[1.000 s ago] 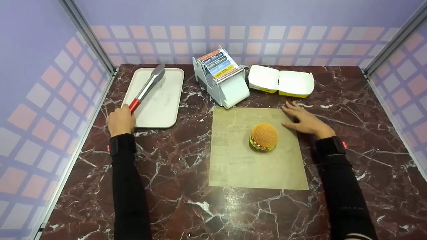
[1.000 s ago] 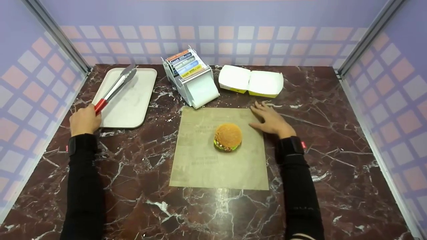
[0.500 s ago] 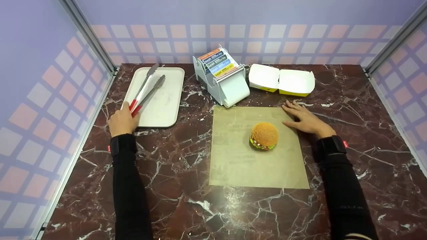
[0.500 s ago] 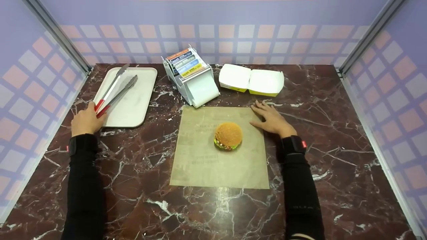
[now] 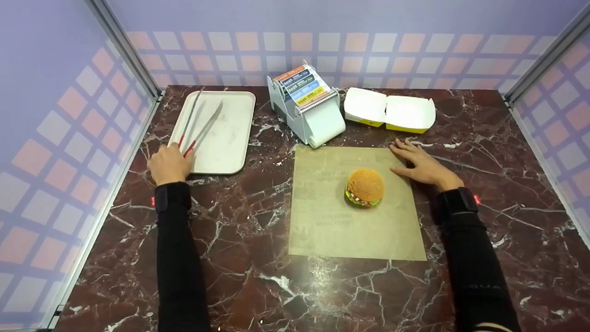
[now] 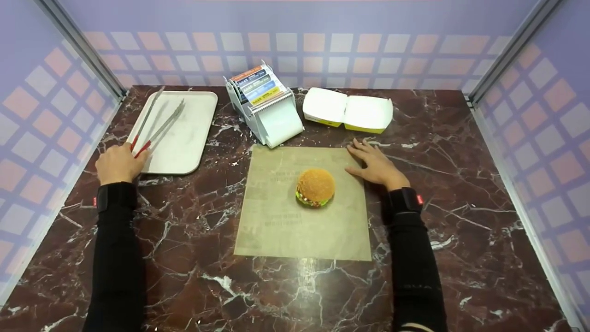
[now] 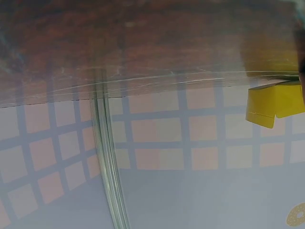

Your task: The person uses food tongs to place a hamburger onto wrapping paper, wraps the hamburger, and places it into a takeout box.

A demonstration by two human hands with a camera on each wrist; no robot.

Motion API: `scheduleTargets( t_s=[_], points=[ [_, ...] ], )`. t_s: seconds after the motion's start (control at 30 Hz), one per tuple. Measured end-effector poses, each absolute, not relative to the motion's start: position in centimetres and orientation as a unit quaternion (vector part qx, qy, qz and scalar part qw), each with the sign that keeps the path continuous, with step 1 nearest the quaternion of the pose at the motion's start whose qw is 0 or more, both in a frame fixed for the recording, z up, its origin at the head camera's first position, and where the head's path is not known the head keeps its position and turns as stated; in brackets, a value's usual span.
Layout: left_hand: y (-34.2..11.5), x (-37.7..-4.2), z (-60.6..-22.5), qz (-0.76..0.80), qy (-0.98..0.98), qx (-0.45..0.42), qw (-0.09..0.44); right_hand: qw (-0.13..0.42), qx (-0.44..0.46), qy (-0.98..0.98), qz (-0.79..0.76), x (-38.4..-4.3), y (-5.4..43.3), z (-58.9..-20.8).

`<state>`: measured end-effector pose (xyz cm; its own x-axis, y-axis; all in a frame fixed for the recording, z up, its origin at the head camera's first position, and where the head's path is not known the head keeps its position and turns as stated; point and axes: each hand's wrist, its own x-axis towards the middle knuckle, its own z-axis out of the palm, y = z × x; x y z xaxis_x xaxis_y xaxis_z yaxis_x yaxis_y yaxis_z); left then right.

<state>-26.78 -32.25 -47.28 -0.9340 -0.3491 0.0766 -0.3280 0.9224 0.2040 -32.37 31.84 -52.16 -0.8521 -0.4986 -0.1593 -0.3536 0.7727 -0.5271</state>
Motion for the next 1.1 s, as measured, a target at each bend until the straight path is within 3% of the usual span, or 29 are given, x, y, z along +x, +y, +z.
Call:
scheduleTargets(
  t_s=[0.23, 0.7, 0.93, 1.1],
  points=[
    [-32.1, -27.3, -47.2, -0.054, -0.983, 0.175, 0.011, 0.135, -0.231, 0.931, -0.249, -32.5, 31.8, -52.2],
    [-31.8, -27.2, -46.5, -0.034, -0.986, 0.164, -0.006, 0.134, -0.235, 0.932, -0.240, -32.6, 32.0, -52.5],
    [-31.2, -27.3, -44.3, -0.091, -0.983, 0.149, 0.066, 0.132, -0.238, 0.932, -0.241, -32.7, 31.9, -52.6],
    [-27.2, -28.4, -43.6, -0.100, -0.984, 0.077, 0.126, 0.131, -0.236, 0.932, -0.241, -32.7, 31.9, -52.5]
  ],
)
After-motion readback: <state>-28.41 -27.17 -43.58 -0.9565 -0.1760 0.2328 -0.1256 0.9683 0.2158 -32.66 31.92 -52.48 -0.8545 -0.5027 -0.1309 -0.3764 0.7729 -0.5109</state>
